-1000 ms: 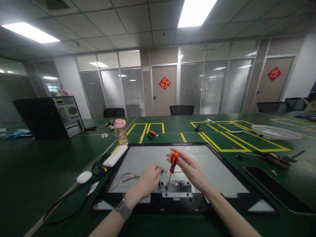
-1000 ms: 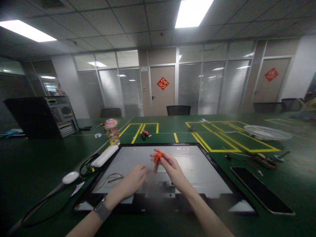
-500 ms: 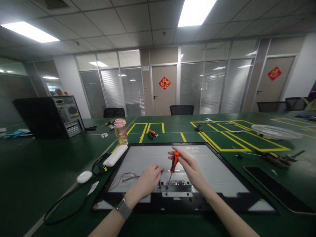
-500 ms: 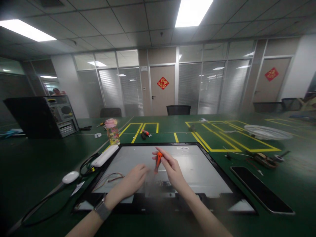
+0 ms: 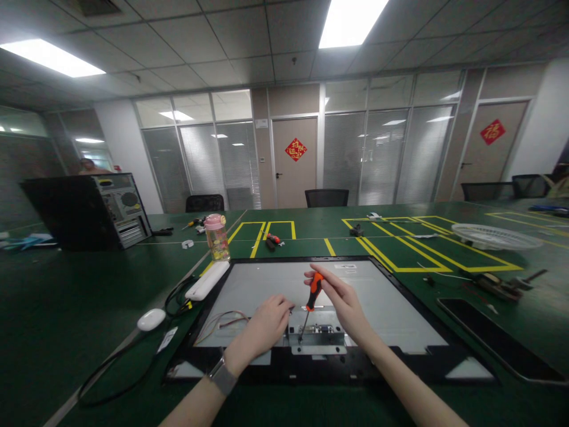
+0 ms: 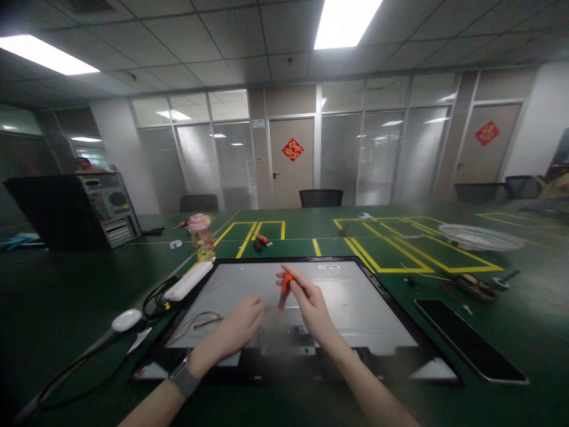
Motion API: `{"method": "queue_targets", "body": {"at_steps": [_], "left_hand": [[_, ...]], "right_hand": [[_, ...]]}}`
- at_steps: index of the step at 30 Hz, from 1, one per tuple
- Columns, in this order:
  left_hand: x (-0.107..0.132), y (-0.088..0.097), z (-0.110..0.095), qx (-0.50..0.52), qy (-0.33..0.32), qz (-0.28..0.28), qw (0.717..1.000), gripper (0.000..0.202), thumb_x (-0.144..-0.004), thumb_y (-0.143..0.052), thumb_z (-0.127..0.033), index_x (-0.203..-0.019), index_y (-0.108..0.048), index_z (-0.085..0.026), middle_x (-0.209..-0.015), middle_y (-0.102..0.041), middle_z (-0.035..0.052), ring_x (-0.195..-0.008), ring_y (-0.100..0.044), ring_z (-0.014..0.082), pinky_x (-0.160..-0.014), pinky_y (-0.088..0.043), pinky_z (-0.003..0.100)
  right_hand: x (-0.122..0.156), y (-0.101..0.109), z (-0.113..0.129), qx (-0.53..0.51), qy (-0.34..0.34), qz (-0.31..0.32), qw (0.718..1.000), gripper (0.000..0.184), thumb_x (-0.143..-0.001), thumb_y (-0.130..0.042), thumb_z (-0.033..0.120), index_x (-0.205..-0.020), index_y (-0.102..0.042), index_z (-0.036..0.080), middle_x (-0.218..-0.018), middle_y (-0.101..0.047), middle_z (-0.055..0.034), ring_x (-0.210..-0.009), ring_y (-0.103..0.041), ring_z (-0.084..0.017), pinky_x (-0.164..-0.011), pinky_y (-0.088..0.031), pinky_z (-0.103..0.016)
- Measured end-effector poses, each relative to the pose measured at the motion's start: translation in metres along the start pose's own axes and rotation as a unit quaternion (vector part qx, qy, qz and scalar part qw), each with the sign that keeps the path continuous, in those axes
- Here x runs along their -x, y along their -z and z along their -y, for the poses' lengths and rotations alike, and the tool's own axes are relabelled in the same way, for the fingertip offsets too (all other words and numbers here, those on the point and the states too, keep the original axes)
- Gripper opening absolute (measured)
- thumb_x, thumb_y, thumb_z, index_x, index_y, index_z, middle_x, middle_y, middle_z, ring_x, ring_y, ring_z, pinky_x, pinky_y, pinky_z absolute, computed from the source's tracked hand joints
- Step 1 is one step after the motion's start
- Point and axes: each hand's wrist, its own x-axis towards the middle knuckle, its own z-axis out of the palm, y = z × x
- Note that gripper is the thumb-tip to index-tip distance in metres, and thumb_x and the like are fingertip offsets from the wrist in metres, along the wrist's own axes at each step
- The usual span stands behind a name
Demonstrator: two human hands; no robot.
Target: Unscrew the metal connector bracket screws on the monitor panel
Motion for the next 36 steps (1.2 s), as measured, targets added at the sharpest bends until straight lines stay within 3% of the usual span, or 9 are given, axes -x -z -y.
{"method": "queue_targets", "body": {"at_steps": [3,8,14,19,22,26,30,34,36], "left_hand": [[-0.001,-0.001,0.000,-0.006,0.002,0.005,1.000,0.027,-0.096,-0.036,-0.014,-0.109,-0.060,-0.019,-0.103,-0.057,0.0058,-0.097,-0.053,0.0191,-0.086,-0.043,0.030],[-0.001,0.002,-0.003,-0.003,0.006,0.009,1.000,0.028,-0.097,-0.036,-0.014,-0.111,-0.059,-0.020,-0.103,-0.057,0.0056,-0.098,-0.053,0.0191,-0.086,-0.043,0.030],[0.000,0.002,-0.003,-0.004,0.005,0.007,1.000,0.028,-0.097,-0.035,-0.014,-0.112,-0.059,-0.020,-0.103,-0.057,0.0051,-0.097,-0.053,0.0185,-0.086,-0.043,0.030],[0.000,-0.002,0.000,-0.004,0.001,-0.002,1.000,0.027,-0.096,-0.037,-0.013,-0.110,-0.059,-0.019,-0.103,-0.057,0.0051,-0.096,-0.053,0.0188,-0.085,-0.043,0.030],[-0.001,-0.002,0.001,-0.007,0.002,-0.001,1.000,0.028,-0.096,-0.036,-0.013,-0.110,-0.060,-0.019,-0.104,-0.057,0.0055,-0.096,-0.053,0.0189,-0.085,-0.043,0.030],[-0.001,-0.003,0.001,-0.009,-0.002,-0.001,1.000,0.027,-0.097,-0.037,-0.014,-0.111,-0.059,-0.019,-0.103,-0.057,0.0052,-0.097,-0.053,0.0187,-0.085,-0.043,0.030],[-0.001,-0.004,0.003,-0.011,-0.005,-0.008,1.000,0.026,-0.096,-0.038,-0.013,-0.110,-0.059,-0.020,-0.102,-0.056,0.0043,-0.095,-0.053,0.0182,-0.084,-0.043,0.029],[0.000,-0.005,0.004,-0.008,-0.011,-0.015,1.000,0.025,-0.096,-0.039,-0.012,-0.109,-0.059,-0.020,-0.100,-0.057,0.0040,-0.095,-0.053,0.0183,-0.083,-0.043,0.029],[0.000,-0.006,0.004,-0.007,-0.012,-0.016,1.000,0.025,-0.096,-0.039,-0.012,-0.109,-0.059,-0.019,-0.100,-0.057,0.0042,-0.094,-0.053,0.0187,-0.083,-0.043,0.030]], "right_hand": [[0.001,-0.001,-0.001,-0.007,-0.002,-0.012,1.000,0.031,-0.085,-0.062,0.041,-0.111,-0.069,0.025,-0.091,-0.069,-0.0054,-0.088,-0.066,-0.023,-0.084,-0.051,-0.039],[-0.001,-0.003,0.000,0.015,0.022,-0.050,0.998,0.019,-0.073,-0.075,0.037,-0.083,-0.071,0.022,-0.080,-0.058,-0.0012,-0.070,-0.060,-0.016,-0.069,-0.051,-0.029],[0.000,-0.004,0.004,-0.017,-0.017,-0.028,0.999,0.019,-0.081,-0.067,0.041,-0.085,-0.069,0.022,-0.080,-0.058,-0.0012,-0.071,-0.060,-0.017,-0.063,-0.050,-0.027],[0.000,-0.002,0.002,-0.131,-0.065,0.022,0.989,0.030,-0.087,-0.062,0.042,-0.111,-0.066,0.025,-0.088,-0.066,-0.0040,-0.081,-0.063,-0.020,-0.075,-0.052,-0.034],[-0.001,-0.003,0.003,-0.198,-0.074,0.044,0.976,0.026,-0.087,-0.062,0.042,-0.105,-0.069,0.024,-0.088,-0.068,-0.0047,-0.085,-0.064,-0.021,-0.082,-0.051,-0.037],[-0.002,-0.005,0.003,-0.209,-0.077,0.042,0.974,0.020,-0.082,-0.068,0.042,-0.091,-0.073,0.024,-0.090,-0.066,-0.0039,-0.085,-0.063,-0.019,-0.089,-0.049,-0.038],[-0.001,-0.004,0.003,-0.205,-0.077,0.040,0.975,0.017,-0.077,-0.074,0.041,-0.083,-0.074,0.025,-0.083,-0.064,-0.0013,-0.076,-0.061,-0.017,-0.083,-0.051,-0.037],[0.000,-0.002,0.006,-0.210,-0.107,0.044,0.971,0.027,-0.079,-0.072,0.040,-0.103,-0.071,0.026,-0.082,-0.067,-0.0026,-0.079,-0.061,-0.018,-0.073,-0.051,-0.033],[0.000,-0.002,0.008,-0.221,-0.104,0.050,0.969,0.025,-0.082,-0.069,0.040,-0.103,-0.070,0.026,-0.086,-0.068,-0.0034,-0.083,-0.062,-0.018,-0.073,-0.051,-0.032]]}}
